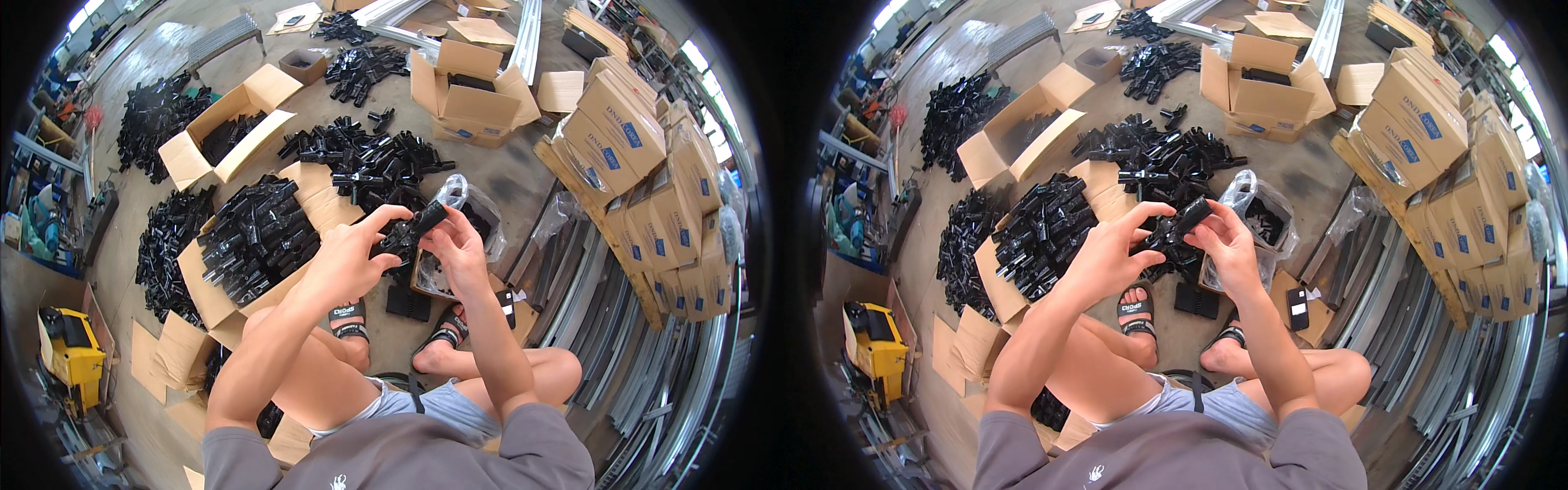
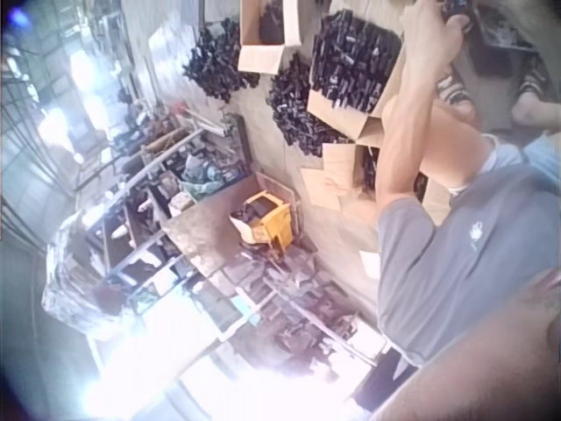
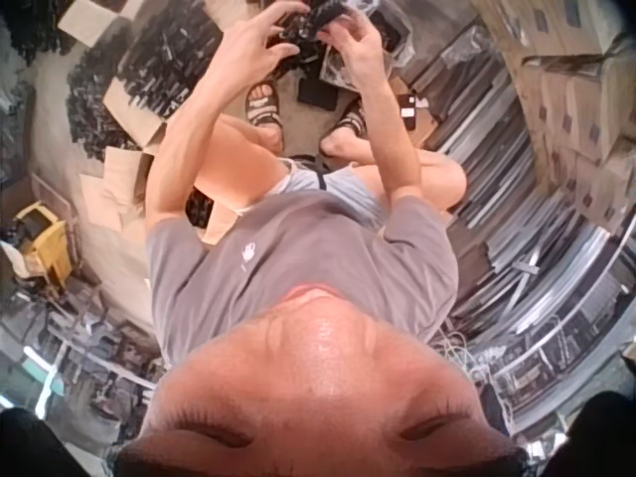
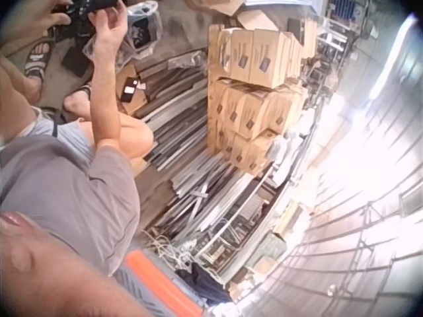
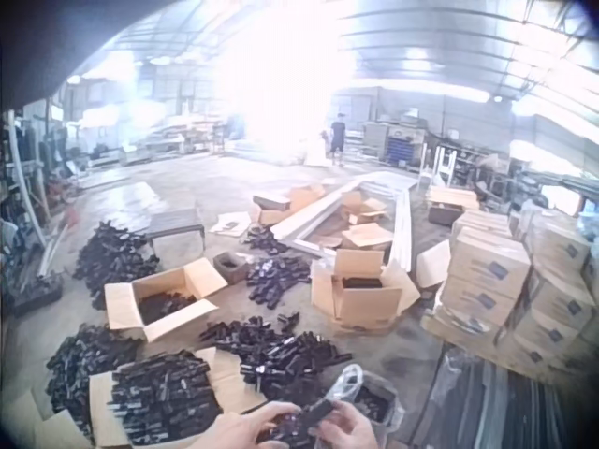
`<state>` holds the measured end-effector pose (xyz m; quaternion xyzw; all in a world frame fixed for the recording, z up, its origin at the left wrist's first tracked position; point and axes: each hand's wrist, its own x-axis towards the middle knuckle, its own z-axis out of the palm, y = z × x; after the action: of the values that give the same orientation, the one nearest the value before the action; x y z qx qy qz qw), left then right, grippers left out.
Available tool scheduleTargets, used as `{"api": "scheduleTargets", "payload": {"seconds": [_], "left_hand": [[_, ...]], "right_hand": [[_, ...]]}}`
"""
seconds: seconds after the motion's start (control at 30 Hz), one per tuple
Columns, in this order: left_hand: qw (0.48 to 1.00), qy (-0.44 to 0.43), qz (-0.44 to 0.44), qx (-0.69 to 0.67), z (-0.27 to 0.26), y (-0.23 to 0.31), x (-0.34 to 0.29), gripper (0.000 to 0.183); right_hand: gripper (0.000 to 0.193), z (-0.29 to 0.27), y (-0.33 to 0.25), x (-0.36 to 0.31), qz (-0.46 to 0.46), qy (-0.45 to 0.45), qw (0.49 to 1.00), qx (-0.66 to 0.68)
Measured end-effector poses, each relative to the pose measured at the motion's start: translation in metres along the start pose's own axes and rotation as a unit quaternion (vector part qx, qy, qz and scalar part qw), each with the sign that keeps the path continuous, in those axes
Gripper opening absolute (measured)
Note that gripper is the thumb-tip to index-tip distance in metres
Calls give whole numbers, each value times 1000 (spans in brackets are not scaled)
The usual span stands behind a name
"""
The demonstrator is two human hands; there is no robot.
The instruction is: The person assembles metal brackets by placing two black metal components together and securing them with a silver screw and a small black pin, handling them one at a time from various boxes and bags while sitting on the floor.
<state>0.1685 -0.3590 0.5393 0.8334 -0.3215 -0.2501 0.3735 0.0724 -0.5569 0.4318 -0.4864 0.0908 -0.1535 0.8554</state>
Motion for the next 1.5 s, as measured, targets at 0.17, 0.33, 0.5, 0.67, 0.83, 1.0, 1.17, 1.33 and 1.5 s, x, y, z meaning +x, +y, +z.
{"api": "scheduleTargets", "payload": {"seconds": [0.17,0.33,0.5,0.67,0.83,1.0,1.17,1.33,1.5], "left_hand": [[999,6,5,-33,5,-5,2,64],[987,14,31,-157,7,-8,4,63],[988,3,12,-154,8,-1,2,60],[996,24,30,-80,9,1,0,60],[997,23,31,-60,7,0,-1,64],[998,14,24,-47,0,11,-3,63],[992,27,45,-111,8,-7,-3,62],[988,38,62,-134,5,-11,-3,60],[993,43,101,-44,12,2,3,61]], "right_hand": [[47,6,-8,5,1,35,999,-18],[46,14,-13,-1,-11,64,998,-22],[45,12,-13,-3,-19,58,998,20],[46,5,-6,-4,-13,53,998,37],[46,1,-3,-3,-1,48,998,42],[46,3,-5,-2,0,40,998,45],[44,4,-2,-1,-12,24,998,61],[42,9,-2,1,-7,13,997,76],[43,9,-7,-3,-40,43,996,67]]}}
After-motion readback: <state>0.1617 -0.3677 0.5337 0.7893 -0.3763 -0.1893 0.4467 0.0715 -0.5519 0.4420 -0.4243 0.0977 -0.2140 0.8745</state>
